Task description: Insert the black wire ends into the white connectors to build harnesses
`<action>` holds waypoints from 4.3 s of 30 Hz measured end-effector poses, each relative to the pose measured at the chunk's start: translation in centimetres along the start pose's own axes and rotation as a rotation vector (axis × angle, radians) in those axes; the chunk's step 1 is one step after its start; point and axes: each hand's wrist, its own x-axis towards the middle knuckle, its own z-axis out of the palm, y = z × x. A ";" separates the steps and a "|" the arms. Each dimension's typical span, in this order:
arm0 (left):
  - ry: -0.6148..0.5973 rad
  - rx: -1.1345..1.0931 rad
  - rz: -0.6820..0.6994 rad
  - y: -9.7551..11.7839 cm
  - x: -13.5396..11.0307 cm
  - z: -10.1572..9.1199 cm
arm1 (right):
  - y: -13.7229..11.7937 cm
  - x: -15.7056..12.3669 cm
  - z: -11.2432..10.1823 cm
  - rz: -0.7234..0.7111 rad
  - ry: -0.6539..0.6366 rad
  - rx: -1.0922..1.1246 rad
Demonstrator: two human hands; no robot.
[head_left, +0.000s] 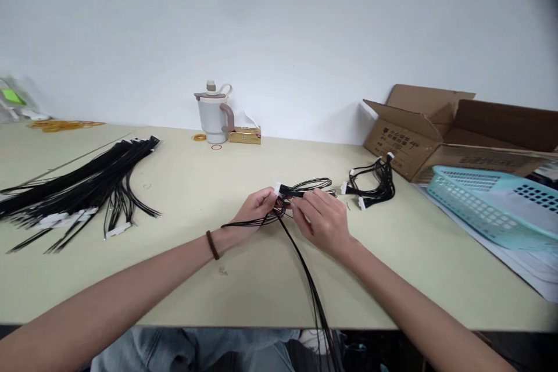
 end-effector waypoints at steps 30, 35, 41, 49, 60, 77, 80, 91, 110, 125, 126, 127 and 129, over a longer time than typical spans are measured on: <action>-0.007 0.293 0.115 -0.1 0.0 -0.1 | -0.3 -0.4 0.1 -0.005 -0.030 0.024; -0.014 0.294 0.119 -0.2 0.0 -0.2 | -0.3 -0.3 -0.1 -0.007 -0.059 0.021; -0.008 0.062 0.024 0.0 -0.1 0.2 | 0.2 -0.3 0.3 -0.005 -0.042 -0.013; -0.029 -0.411 -0.293 0.6 -0.1 -0.7 | 4.9 -1.0 -0.5 0.112 0.038 -0.201; -0.094 -0.536 -0.361 0.3 0.0 -0.9 | 5.8 -0.9 -1.4 -0.073 0.163 -0.371; -0.002 -0.593 -0.434 1.4 0.0 -0.1 | 0.9 -0.8 0.9 -0.389 -0.097 0.036; -0.045 -0.608 -0.428 1.1 0.0 -0.2 | 0.8 -0.8 0.8 -0.378 -0.115 0.043; 0.029 -0.551 -0.363 0.5 0.4 -0.5 | 0.2 -0.2 0.5 0.438 -0.135 0.852; 0.003 -0.467 -0.235 0.5 0.0 -0.2 | 2.7 0.0 -1.1 0.136 0.116 0.243; -0.019 -0.458 -0.167 0.7 -0.4 -0.2 | 2.9 -0.1 -1.0 0.069 0.009 0.161; -0.017 -0.457 -0.171 0.7 -0.4 -0.2 | 2.9 -0.1 -1.0 0.073 0.010 0.165; -0.017 -0.454 -0.172 0.7 -0.3 -0.2 | 2.9 -0.1 -1.1 0.073 0.009 0.169; -0.025 -0.442 -0.162 0.7 -0.3 -0.2 | 2.9 0.0 -1.1 0.068 0.011 0.174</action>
